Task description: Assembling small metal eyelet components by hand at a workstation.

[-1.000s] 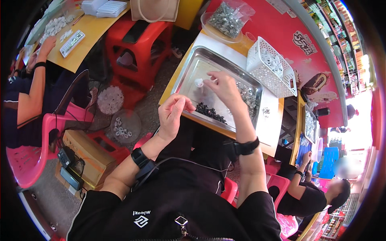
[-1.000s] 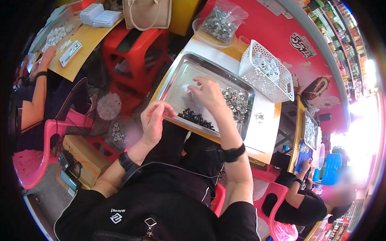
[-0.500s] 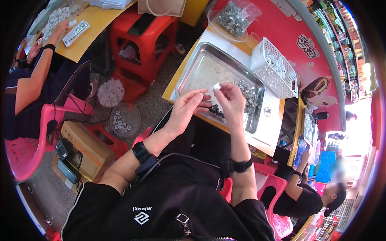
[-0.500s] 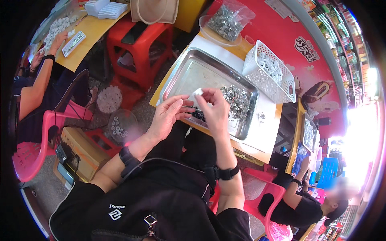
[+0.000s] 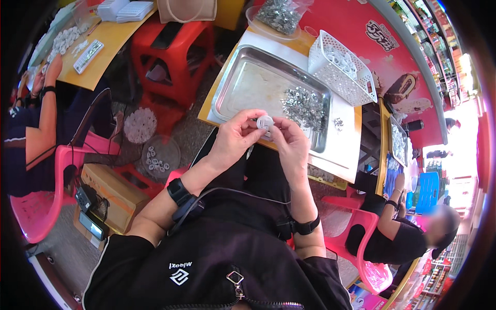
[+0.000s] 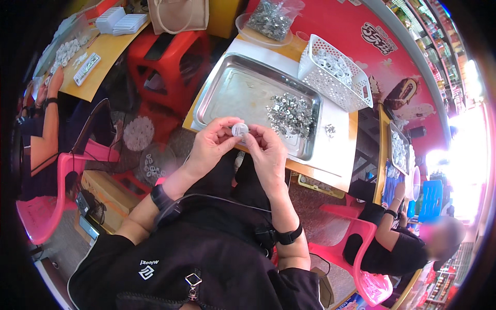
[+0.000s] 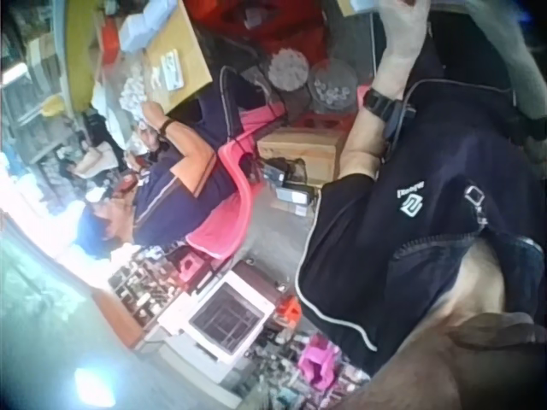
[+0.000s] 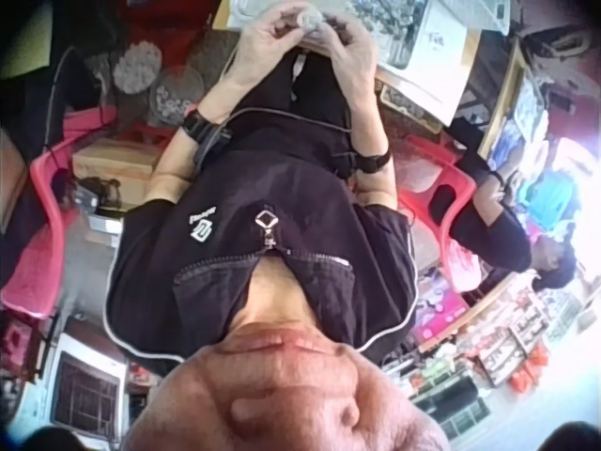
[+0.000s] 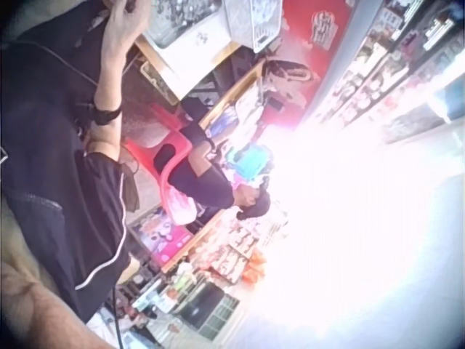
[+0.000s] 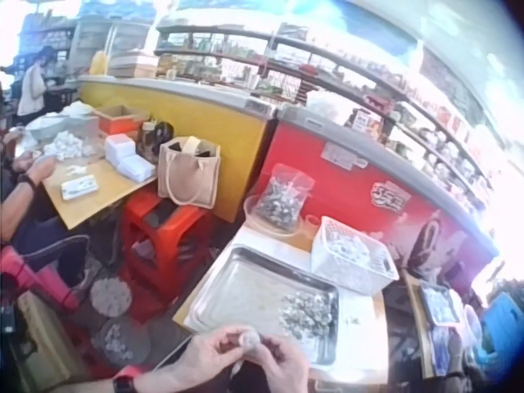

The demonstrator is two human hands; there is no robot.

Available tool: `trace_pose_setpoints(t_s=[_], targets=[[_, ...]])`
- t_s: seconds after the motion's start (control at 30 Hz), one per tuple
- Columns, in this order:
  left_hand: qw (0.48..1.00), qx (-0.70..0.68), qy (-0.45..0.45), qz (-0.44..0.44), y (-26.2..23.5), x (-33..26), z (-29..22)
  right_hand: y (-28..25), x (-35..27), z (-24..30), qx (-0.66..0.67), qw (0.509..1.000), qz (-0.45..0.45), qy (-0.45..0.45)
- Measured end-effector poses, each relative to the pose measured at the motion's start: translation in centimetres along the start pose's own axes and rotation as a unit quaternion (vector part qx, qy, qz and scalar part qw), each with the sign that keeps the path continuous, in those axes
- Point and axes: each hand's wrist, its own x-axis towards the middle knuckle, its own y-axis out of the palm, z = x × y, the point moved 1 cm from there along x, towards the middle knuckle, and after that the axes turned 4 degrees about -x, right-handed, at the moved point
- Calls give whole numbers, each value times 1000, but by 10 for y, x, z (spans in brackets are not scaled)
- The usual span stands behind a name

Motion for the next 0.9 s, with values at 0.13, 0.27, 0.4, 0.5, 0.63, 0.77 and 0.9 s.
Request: trace_pose_setpoints(t_s=[0.13, 0.27, 0.4, 0.5, 0.63, 0.77, 0.9], targets=[[997, -26, -66, 43, 0, 0, -3, -1, -4, -5, 88, 995, 7, 46], [983, -125, -120, 55, -1, 2, 4, 0, -12, -11, 225, 967, 8, 120], [978, -128, -154, 60, -9, 2, 13, -4, -12, -10, 235, 962, 49, 133], [973, -159, -164, 38, -10, 2, 18, -35, 2, -23, 92, 991, 12, 97], [968, -178, -169, 47, -13, 5, 15, -89, 30, -41, -289, 951, -101, 47], [969, -172, -173, 39, -10, 4, 18, -95, 37, -49, -345, 939, -10, 4], [968, -174, -175, 39, -8, 2, 22, -79, 40, -61, -397, 918, 1, -2]])
